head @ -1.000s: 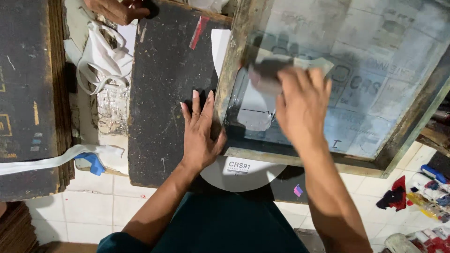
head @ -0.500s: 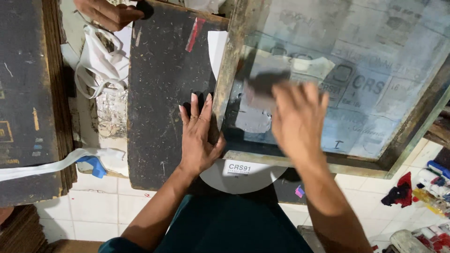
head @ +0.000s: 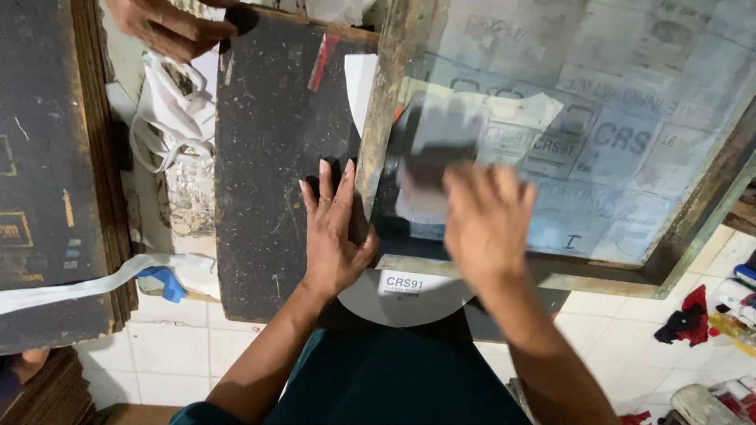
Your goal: Manually screen printing designs onto fabric pieces using a squeegee and screen frame.
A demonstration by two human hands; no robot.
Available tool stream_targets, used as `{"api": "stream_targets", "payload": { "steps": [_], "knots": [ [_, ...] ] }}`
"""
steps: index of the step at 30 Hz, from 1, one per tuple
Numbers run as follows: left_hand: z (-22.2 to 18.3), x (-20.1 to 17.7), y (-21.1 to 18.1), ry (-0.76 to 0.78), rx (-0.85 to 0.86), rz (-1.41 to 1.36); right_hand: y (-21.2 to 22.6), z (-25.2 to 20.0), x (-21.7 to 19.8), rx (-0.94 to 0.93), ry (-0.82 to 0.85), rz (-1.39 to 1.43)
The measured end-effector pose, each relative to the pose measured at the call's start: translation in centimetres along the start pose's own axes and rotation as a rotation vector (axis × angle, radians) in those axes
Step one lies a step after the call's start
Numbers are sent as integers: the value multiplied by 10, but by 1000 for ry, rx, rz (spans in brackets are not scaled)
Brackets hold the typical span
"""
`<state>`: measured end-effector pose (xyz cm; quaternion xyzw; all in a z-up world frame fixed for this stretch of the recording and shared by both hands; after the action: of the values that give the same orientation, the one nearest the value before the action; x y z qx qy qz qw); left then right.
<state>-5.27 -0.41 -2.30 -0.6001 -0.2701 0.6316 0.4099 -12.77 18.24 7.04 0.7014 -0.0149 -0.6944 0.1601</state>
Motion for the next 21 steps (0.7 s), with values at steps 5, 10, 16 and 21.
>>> {"api": "stream_targets", "payload": {
  "steps": [5, 10, 16, 21],
  "knots": [
    [4, 0, -5, -23, 10, 2, 4, -19, -1, -41, -118, -26],
    [11, -12, -28, 14, -19, -48, -7, -3, -27, 24, 258, 83],
    [9, -10, -29, 62, -149, -84, -29, -20, 9, 21, 374, 76],
    [14, -15, -37, 74, -153, -123, -49, 62, 2, 96, 288, 1]
  ]
}}
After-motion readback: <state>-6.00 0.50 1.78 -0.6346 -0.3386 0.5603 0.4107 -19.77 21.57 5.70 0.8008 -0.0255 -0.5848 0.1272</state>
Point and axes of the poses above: each hand's wrist, its own z-axis towards the middle knuckle, its own x-axis out of the palm, y = z × x, the point moved 5 cm from there along z, towards the middle knuckle, and after that the axes turned 13 degrees about x, right-handed, at the moved point
